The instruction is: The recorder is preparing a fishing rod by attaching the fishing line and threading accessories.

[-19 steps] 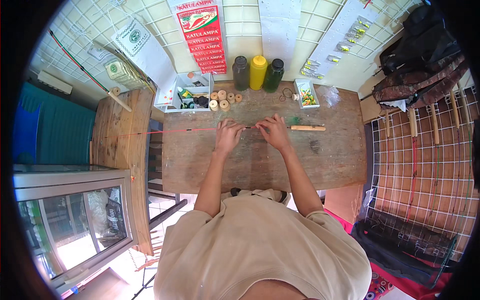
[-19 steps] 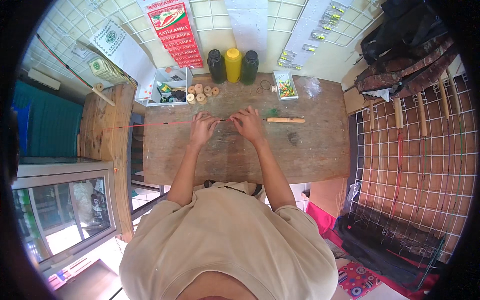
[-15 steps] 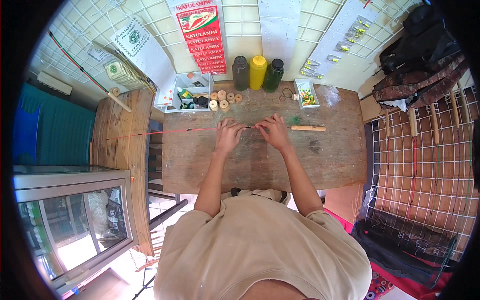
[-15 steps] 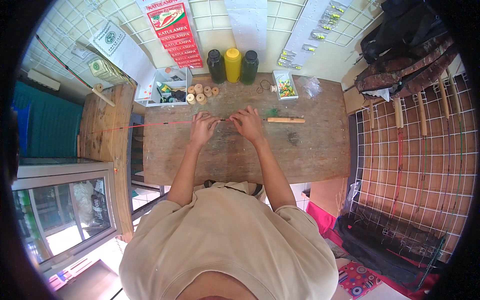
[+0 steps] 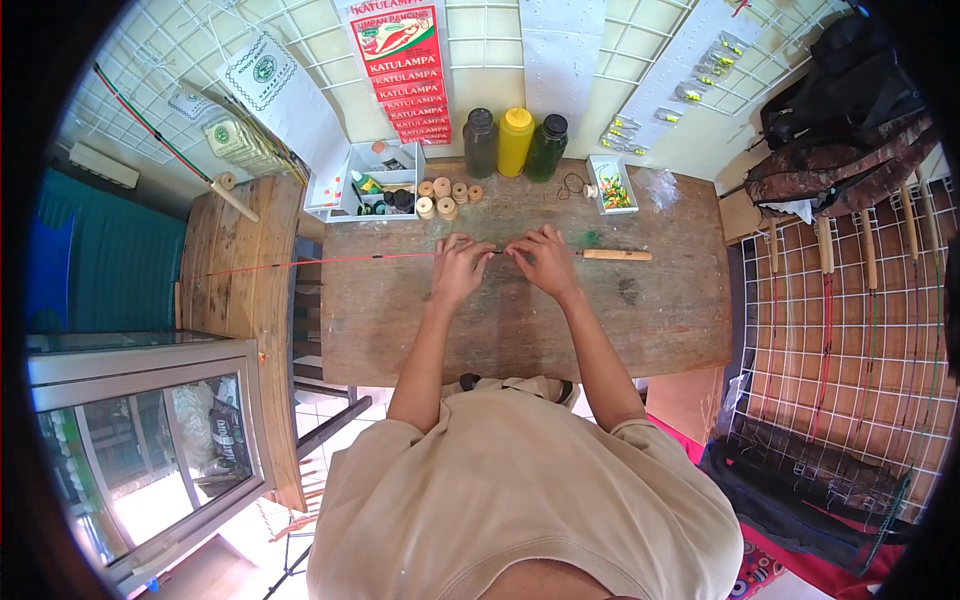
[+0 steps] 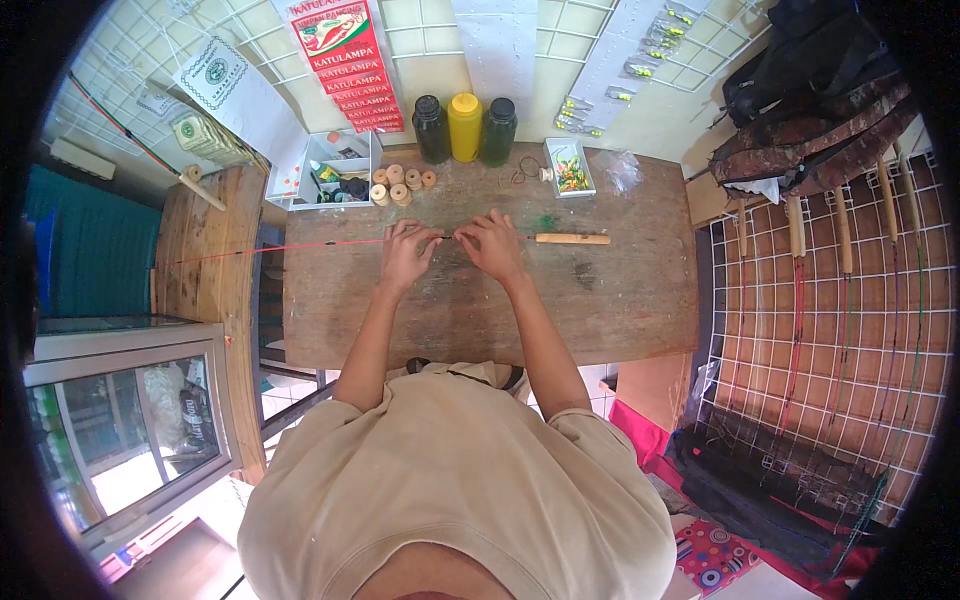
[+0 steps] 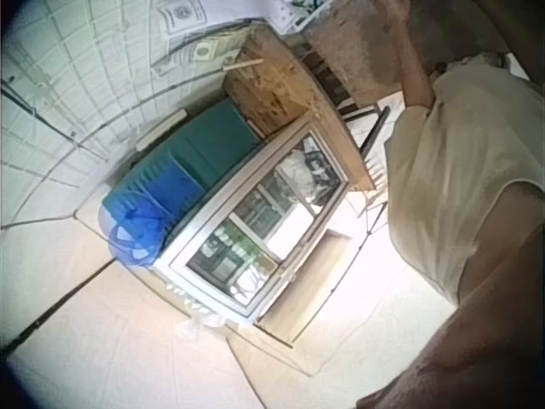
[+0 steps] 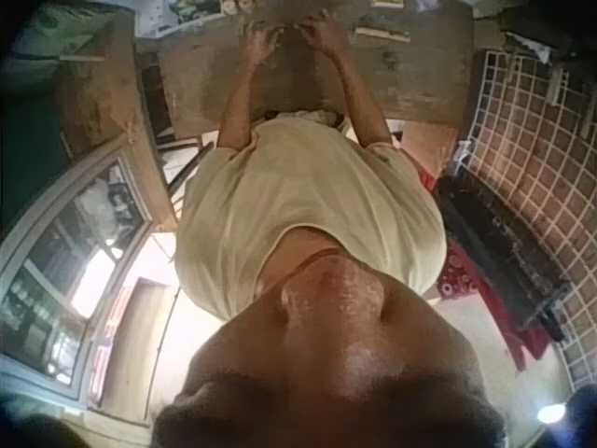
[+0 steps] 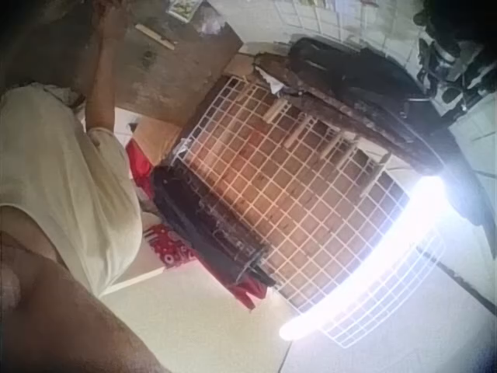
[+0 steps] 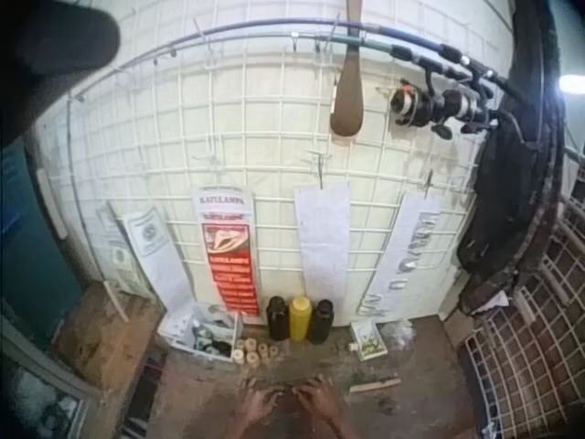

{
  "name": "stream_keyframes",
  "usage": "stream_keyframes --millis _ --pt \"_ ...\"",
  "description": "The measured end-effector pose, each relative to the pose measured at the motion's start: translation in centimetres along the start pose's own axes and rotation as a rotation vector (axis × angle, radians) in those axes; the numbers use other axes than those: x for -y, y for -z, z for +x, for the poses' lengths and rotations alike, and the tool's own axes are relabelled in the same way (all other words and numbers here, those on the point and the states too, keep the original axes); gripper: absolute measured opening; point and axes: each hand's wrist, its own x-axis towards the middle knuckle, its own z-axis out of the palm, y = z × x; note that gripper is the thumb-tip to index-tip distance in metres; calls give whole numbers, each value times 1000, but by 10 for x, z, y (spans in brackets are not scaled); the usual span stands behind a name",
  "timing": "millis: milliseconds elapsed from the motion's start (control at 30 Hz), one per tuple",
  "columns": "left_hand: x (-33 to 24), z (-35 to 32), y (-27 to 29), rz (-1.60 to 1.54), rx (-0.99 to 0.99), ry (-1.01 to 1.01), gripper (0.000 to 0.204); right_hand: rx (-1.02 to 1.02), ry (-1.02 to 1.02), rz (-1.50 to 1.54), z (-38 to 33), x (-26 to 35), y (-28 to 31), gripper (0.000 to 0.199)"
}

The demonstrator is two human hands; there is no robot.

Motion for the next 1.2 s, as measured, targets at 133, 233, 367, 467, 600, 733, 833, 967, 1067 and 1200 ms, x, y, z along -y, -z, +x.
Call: stream_keyframes --millis 133,233,367,467,600,733,833,967,1067,1200 --pt "-3 0 -2 -30 -4 10 16 -20 2 4 0 0 -5 10" --pt "0 0 -2 -3 25 -11 15 9 -3 33 0 3 -7 10" --pt "4 -2 -6 -31 27 -40 14 19 -9 52 -3 0 -13 10" --pt "5 -4 -7 -40 81 -29 14 28 -23 58 -7 -4 -18 11" --pt "5 -7 -9 -104 134 -35 17 56 -50 50 -13 -8 -23 12" --pt "14 -8 -17 -203 170 -5 23 76 -53 42 -15 -6 -24 12" --pt "17 -6 -21 -226 150 -16 18 74 -74 60 -16 -6 -23 13" --pt "18 -6 -23 -205 104 -34 12 46 -70 88 -15 -10 -23 12" --pt "21 -5 -26 -195 118 1 9 33 -60 102 -15 -12 -23 11" --pt "23 -5 -28 -175 101 -25 11 15 -47 125 -16 -12 -25 9"
